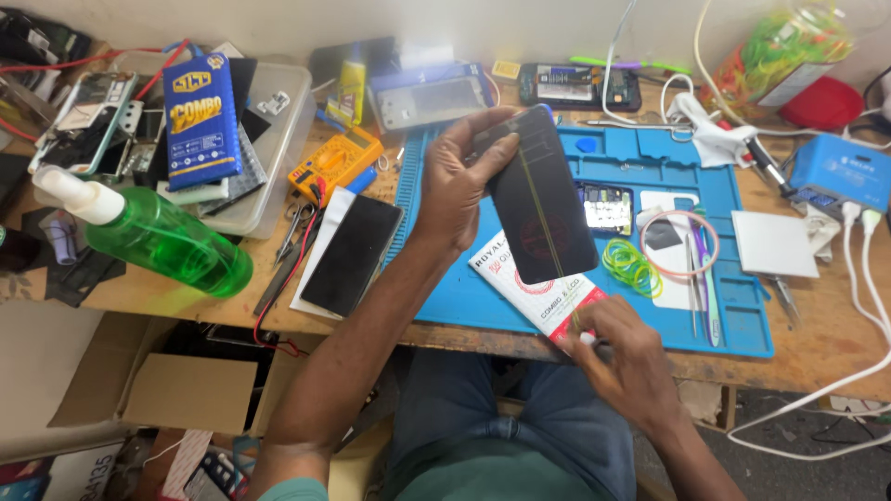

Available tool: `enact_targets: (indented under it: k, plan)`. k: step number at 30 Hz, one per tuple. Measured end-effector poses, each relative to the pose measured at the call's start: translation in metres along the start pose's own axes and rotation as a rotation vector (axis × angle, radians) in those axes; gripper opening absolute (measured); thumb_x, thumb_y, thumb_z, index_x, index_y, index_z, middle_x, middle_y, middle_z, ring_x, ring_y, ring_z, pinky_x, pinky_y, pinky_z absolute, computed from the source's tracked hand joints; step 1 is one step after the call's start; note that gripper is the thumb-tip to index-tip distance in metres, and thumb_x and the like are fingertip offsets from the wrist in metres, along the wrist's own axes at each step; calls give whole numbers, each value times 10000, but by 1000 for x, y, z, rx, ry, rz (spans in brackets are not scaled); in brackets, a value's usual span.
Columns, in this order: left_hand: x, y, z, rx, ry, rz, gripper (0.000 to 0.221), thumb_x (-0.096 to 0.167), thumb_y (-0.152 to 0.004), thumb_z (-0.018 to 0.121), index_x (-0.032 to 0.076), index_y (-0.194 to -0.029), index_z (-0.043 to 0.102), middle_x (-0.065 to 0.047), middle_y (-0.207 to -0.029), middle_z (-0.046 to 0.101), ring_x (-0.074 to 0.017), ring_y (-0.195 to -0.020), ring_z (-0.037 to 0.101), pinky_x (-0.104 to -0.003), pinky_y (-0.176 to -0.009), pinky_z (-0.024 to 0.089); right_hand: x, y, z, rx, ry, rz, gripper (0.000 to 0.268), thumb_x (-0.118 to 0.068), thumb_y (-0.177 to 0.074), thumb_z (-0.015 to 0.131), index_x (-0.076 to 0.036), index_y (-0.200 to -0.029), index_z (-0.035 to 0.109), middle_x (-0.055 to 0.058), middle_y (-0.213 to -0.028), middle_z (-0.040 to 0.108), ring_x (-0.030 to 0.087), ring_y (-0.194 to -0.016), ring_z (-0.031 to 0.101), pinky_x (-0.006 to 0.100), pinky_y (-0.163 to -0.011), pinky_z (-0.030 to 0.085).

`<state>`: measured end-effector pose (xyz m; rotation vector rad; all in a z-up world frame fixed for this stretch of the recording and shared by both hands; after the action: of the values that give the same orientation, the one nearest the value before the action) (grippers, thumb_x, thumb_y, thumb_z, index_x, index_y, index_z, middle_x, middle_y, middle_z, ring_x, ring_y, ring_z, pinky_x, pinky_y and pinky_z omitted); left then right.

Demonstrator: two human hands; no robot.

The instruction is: The person wraps several rubber bands around a mobile phone to secure the screen assembly to the housing.

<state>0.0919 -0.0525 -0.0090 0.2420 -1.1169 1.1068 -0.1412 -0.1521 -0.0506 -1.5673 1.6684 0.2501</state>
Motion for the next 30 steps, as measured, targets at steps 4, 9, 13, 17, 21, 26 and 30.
enact_targets:
  k: [4,9,13,17,21,26,30]
  plan:
    - [-18,9,15,-59,8,-49,329,18,-973,721,-48,-1287,647,-117,-1076,736,-129,-942,705,-276,-848,605,48,-11,20,4,-302,374,358,-311,-983,622,5,-884,759,68,-745,740,121,-693,652,292,-633,522]
    - [-27,15,19,20,49,-68,334,72,-1003,699,-37,-1301,596,-120,-1060,731,-115,-915,684,-251,-814,590,55,-25,44,8,-485,387,475,-419,-986,620,8,-882,799,50,-724,759,101,-667,622,267,-613,508]
    - [-42,31,21,94,165,-73,382,129,-1005,689,51,-1321,489,-76,-1100,649,-111,-936,661,-272,-785,600,54,-25,51,18,-510,389,446,-395,-973,631,13,-892,788,64,-751,777,106,-667,632,267,-633,519]
    - [-36,27,25,93,155,-44,482,108,-945,736,74,-1329,447,-88,-1129,635,-135,-958,668,-300,-782,615,49,-29,47,-10,-396,372,439,-367,-1002,614,5,-870,806,86,-729,772,121,-660,644,272,-639,525]
    - [-21,3,12,137,214,-1,504,58,-932,735,40,-1346,449,-107,-1188,637,-153,-958,675,-301,-769,620,14,-17,33,75,-147,147,414,-369,-993,631,2,-856,754,78,-811,761,99,-705,690,267,-646,526]
    - [-29,3,16,83,269,-44,507,14,-964,709,39,-1384,427,-123,-1244,616,-151,-1009,672,-304,-831,616,22,-25,36,55,-299,315,403,-353,-1032,584,-26,-956,809,106,-765,746,108,-710,650,278,-649,519]
    - [-38,19,21,103,315,-85,513,57,-952,714,59,-1373,422,-119,-1147,618,-172,-929,679,-304,-745,617,28,-41,47,3,-516,307,414,-339,-1043,582,-11,-930,808,73,-785,786,94,-683,615,269,-621,516]
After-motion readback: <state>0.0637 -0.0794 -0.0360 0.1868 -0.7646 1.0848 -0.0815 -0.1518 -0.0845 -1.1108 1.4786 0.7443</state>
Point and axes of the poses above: each hand's wrist, its own y-axis away from the middle knuckle, its own z-axis out of the palm, x = y × z, the point moved 9 cm from there along -y, towards the middle knuckle
